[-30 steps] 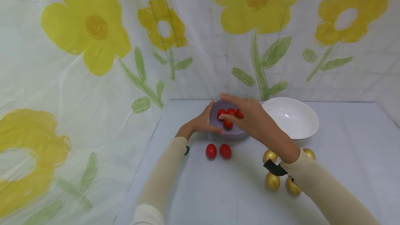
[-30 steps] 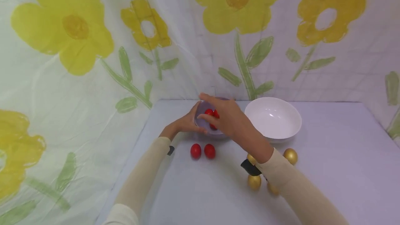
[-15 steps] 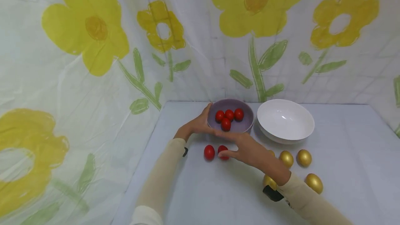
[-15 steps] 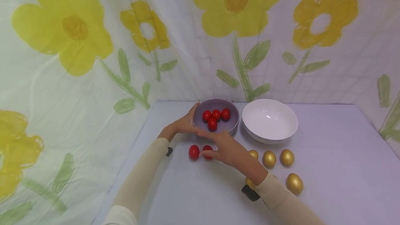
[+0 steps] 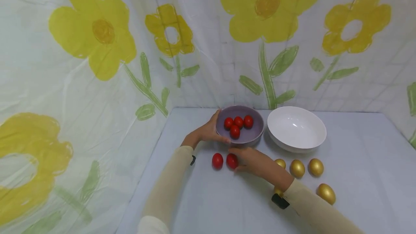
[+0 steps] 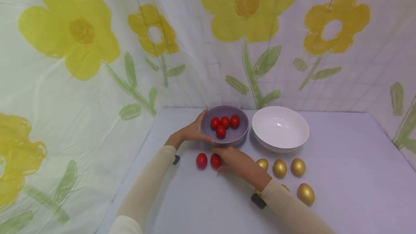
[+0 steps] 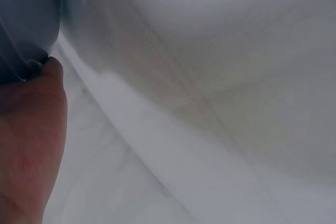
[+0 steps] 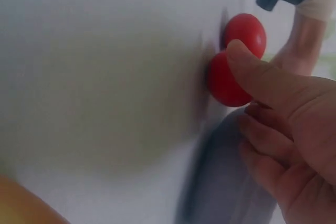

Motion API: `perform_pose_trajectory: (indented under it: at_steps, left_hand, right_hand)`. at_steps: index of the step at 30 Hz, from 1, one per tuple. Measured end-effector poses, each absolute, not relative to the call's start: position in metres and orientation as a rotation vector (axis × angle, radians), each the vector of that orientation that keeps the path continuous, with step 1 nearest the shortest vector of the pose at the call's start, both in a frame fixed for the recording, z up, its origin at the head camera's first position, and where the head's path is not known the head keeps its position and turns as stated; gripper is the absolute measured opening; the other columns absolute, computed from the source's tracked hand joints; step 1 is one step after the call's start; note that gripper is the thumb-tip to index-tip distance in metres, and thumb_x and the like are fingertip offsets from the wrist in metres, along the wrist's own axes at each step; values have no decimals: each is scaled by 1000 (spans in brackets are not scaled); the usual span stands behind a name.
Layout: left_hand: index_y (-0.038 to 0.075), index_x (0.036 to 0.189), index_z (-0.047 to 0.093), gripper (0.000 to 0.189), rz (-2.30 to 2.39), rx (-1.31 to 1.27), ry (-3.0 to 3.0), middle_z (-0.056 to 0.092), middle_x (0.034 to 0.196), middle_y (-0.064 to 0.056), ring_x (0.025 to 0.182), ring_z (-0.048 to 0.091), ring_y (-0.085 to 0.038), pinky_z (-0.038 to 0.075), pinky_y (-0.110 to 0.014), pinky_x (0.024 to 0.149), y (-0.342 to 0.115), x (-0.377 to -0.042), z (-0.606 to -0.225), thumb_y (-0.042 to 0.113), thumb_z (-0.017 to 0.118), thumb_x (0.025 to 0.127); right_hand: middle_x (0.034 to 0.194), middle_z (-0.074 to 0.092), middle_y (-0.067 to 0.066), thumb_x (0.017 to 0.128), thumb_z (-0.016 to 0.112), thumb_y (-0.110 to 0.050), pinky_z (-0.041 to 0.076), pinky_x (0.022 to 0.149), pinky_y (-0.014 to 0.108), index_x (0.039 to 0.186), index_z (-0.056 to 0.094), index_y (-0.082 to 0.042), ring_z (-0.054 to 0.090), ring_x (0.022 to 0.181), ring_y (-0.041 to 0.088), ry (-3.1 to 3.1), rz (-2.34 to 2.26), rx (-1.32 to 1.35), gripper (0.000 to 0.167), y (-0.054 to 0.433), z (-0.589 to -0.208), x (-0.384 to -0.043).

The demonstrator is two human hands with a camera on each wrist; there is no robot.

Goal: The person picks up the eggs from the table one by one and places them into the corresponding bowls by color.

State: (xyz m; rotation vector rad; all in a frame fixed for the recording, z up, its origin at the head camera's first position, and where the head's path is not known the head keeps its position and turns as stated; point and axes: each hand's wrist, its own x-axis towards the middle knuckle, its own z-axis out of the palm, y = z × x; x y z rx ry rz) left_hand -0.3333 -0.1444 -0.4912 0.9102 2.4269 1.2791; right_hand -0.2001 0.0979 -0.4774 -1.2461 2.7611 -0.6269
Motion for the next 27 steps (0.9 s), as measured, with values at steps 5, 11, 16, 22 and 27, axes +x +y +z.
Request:
perform_pose_trajectory:
  at_steps: [5, 11, 16, 22, 27]
  left_hand:
    - [19, 167, 13, 128, 1280, 909, 2429, 33, 164, -7, 148, 36, -26, 39, -54, 119, -145, -333, -491, 40, 98, 73]
    - [17, 167, 13, 127, 1322, 902, 2398, 32, 164, -11, 149, 35, -31, 37, -61, 118, -145, -332, -493, 31, 98, 73]
    - [18, 167, 12, 127, 1295, 901, 2408, 32, 164, -8, 148, 35, -26, 39, -55, 119, -144, -333, -496, 35, 97, 74]
    - [21, 168, 8, 131, 1258, 848, 2434, 31, 165, -3, 148, 35, -21, 40, -48, 118, -146, -332, -495, 40, 97, 74]
    - [24, 168, 7, 131, 1259, 826, 2437, 31, 164, 0, 147, 35, -19, 41, -50, 118, -146, -333, -495, 38, 98, 74]
  right_hand:
    - [111, 72, -1, 81, 95, -21, 60, 87, 31, 128, 69, -10, 65, 92, 11, 2764, -609, -1199, 55, 95, -479, -202]
    - [114, 76, 2, 82, 94, -23, 61, 87, 30, 131, 70, -8, 68, 92, 9, 2753, -637, -1132, 56, 92, -484, -202]
    - [107, 74, 0, 83, 93, -21, 60, 78, 25, 129, 70, -9, 62, 82, 7, 2764, -698, -1061, 53, 90, -487, -200]
    - [102, 74, -1, 83, 93, -21, 59, 77, 23, 127, 70, -8, 62, 82, 6, 2769, -732, -1021, 52, 90, -489, -198]
    - [100, 74, -3, 84, 92, -22, 57, 74, 20, 128, 70, -8, 60, 76, 3, 2744, -750, -1021, 52, 92, -487, -199]
